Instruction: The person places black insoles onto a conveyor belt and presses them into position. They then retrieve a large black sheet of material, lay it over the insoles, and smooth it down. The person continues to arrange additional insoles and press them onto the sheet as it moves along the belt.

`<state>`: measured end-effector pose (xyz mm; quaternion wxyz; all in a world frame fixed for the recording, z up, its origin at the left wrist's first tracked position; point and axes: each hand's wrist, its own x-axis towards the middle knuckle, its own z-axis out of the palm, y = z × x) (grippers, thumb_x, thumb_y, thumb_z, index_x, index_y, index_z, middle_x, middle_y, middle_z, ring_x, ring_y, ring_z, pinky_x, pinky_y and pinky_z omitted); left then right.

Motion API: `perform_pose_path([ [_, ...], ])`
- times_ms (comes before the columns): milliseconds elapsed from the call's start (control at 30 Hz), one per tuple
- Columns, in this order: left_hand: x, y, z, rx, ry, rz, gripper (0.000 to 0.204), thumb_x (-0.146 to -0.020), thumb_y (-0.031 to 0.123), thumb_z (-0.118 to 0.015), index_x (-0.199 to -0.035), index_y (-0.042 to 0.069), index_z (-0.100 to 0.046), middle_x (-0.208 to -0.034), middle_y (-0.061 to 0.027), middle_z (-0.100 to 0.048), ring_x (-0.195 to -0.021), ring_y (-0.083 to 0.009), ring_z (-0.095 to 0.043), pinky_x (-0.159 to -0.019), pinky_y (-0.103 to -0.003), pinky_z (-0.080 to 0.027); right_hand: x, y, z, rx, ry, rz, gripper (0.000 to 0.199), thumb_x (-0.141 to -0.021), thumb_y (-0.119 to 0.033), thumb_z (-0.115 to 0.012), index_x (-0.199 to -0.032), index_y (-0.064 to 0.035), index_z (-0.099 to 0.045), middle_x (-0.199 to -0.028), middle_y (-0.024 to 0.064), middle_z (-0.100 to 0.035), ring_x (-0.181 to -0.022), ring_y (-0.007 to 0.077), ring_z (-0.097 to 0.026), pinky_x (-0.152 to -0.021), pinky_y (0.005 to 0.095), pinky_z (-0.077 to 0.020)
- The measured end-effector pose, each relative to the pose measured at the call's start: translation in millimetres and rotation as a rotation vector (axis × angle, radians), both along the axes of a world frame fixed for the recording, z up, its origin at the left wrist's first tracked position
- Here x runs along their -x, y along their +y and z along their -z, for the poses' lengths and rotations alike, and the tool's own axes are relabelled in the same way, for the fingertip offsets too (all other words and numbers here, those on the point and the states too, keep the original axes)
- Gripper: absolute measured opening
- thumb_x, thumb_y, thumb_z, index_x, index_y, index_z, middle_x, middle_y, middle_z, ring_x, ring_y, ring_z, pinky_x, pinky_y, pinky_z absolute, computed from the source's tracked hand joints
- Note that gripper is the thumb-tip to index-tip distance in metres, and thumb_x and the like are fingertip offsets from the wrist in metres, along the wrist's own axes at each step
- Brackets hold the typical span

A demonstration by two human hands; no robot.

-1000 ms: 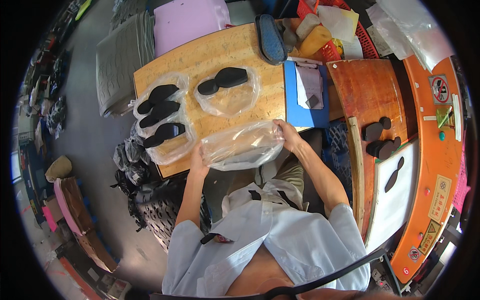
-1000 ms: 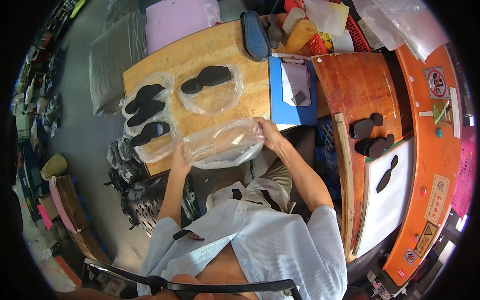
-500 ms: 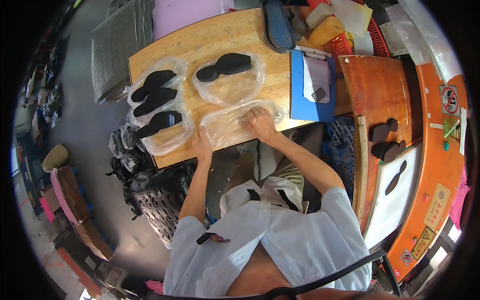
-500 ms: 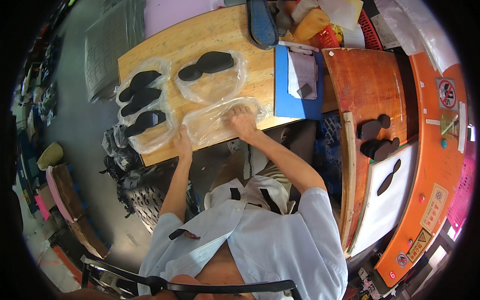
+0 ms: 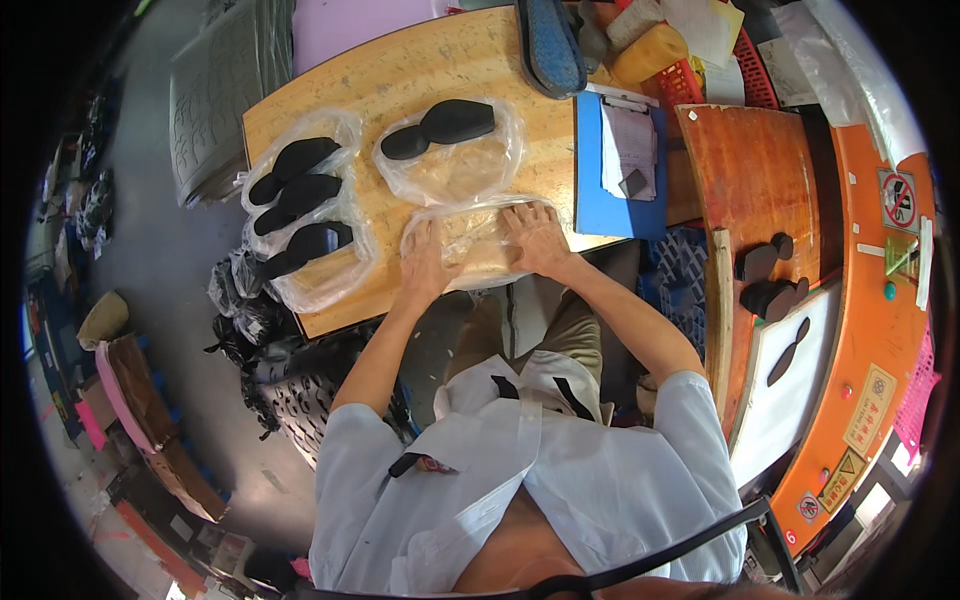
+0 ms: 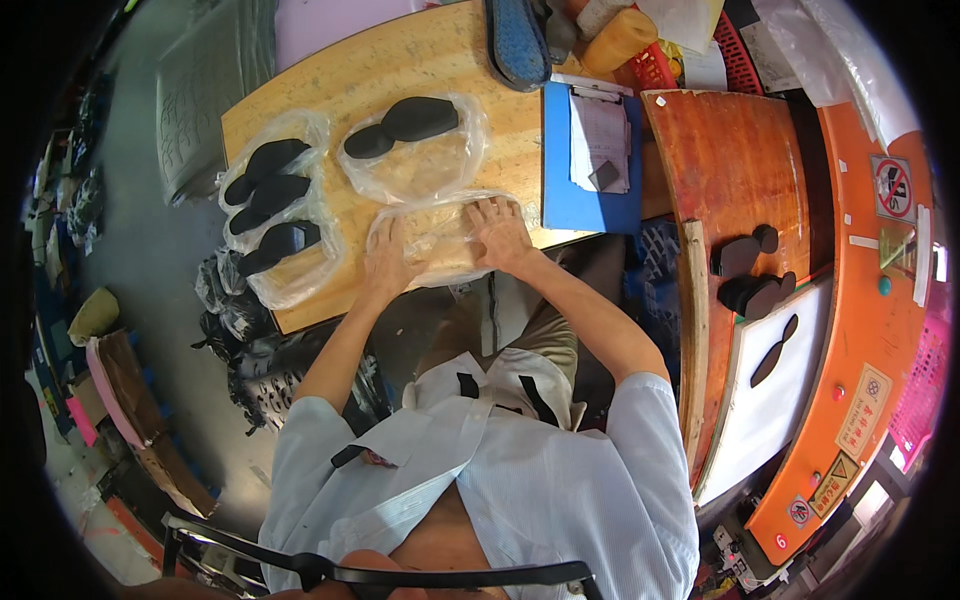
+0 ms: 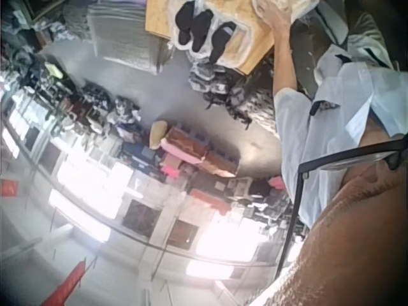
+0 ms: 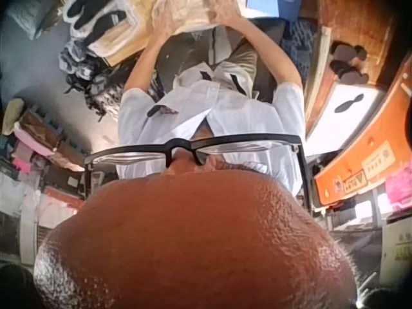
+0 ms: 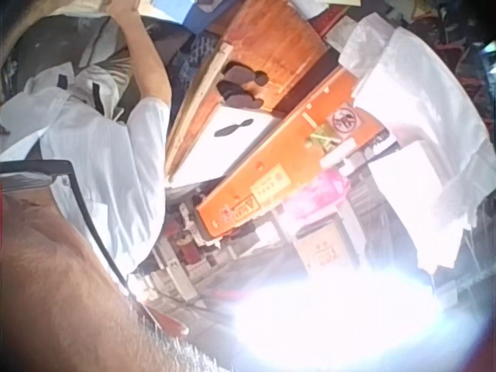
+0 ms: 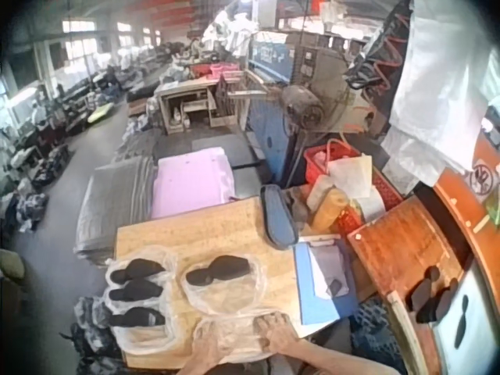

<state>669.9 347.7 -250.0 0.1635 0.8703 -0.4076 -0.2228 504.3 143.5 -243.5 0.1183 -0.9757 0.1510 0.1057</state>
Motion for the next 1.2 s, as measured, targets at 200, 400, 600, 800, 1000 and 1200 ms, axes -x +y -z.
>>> perform_pose_path([
  [200, 13.8, -3.8, 6.5, 0.154, -0.068, 0.195, 0.09, -0.074, 0.026, -0.09, -0.15, 0.0, -0.049, -0.156, -0.0201, -0.046, -0.145, -0.0437, -0.04, -0.121, -0.053, -0.035, -12.8, 8.5, -2.2, -0.235, -0.302, 0.027, 0.042, -0.09, -0.033, -0.074, -0.122, -0.0061, -0.069, -0.128, 0.0177, -0.065, -0.122, 0.0371, -0.057, -0.106, 0.0507, -0.0428],
  [400, 19.7, -12.8, 0.2, 0.16, -0.002, 0.157, 0.088, -0.073, 0.024, -0.089, -0.148, 0.001, -0.05, -0.156, -0.0184, -0.045, -0.147, -0.0394, -0.039, -0.122, -0.05, -0.033, -70.6, 5.4, 1.0, -0.264, -0.326, -0.01, 0.034, -0.099, -0.034, -0.065, -0.114, -0.0054, -0.073, -0.116, 0.0193, -0.07, -0.116, 0.0391, -0.06, -0.099, 0.0515, -0.047],
  [600, 23.4, -15.8, -5.1, 0.182, 0.051, 0.132, 0.093, -0.07, 0.024, -0.091, -0.149, 0.001, -0.048, -0.156, -0.0161, -0.043, -0.147, -0.0389, -0.037, -0.123, -0.05, -0.032, -155.5, -21.9, 14.0, -0.084, -0.34, 0.023, 0.039, -0.098, -0.038, -0.066, -0.112, -0.0023, -0.073, -0.12, 0.0241, -0.07, -0.12, 0.0393, -0.061, -0.1, 0.051, -0.0494],
  [800, 26.2, -15.8, 3.1, 0.179, 0.045, 0.083, 0.095, -0.066, 0.023, -0.093, -0.147, 0.001, -0.049, -0.154, -0.0151, -0.042, -0.149, -0.0376, -0.035, -0.123, -0.052, -0.031, -162.7, -13.1, -2.5, -0.165, -0.114, -0.031, 0.033, -0.094, -0.032, -0.068, -0.107, -0.0021, -0.076, -0.11, 0.0181, -0.075, -0.12, 0.0345, -0.062, -0.098, 0.0465, -0.0507],
  [1000, 31.0, -6.1, -6.2, 0.101, 0.005, 0.081, 0.106, -0.062, 0.027, -0.096, -0.151, 0.0, -0.043, -0.157, -0.0173, -0.04, -0.148, -0.0406, -0.034, -0.122, -0.055, -0.03, -159.3, -14.4, 6.8, -0.041, -0.346, 0.007, 0.038, -0.094, -0.033, -0.068, -0.114, -0.0011, -0.074, -0.114, 0.02, -0.072, -0.119, 0.0359, -0.062, -0.101, 0.0486, -0.0487],
  [1200, 24.9, -2.4, -10.2, 0.039, 0.047, 0.024, 0.119, -0.06, 0.03, -0.098, -0.157, 0.0, -0.035, -0.162, -0.0191, -0.035, -0.149, -0.0425, -0.032, -0.122, -0.055, -0.028, -172.4, -14.7, 25.2, -0.056, -0.298, 0.111, 0.046, -0.096, -0.037, -0.066, -0.121, 0.0014, -0.071, -0.124, 0.0249, -0.068, -0.119, 0.041, -0.061, -0.105, 0.0518, -0.0456],
])
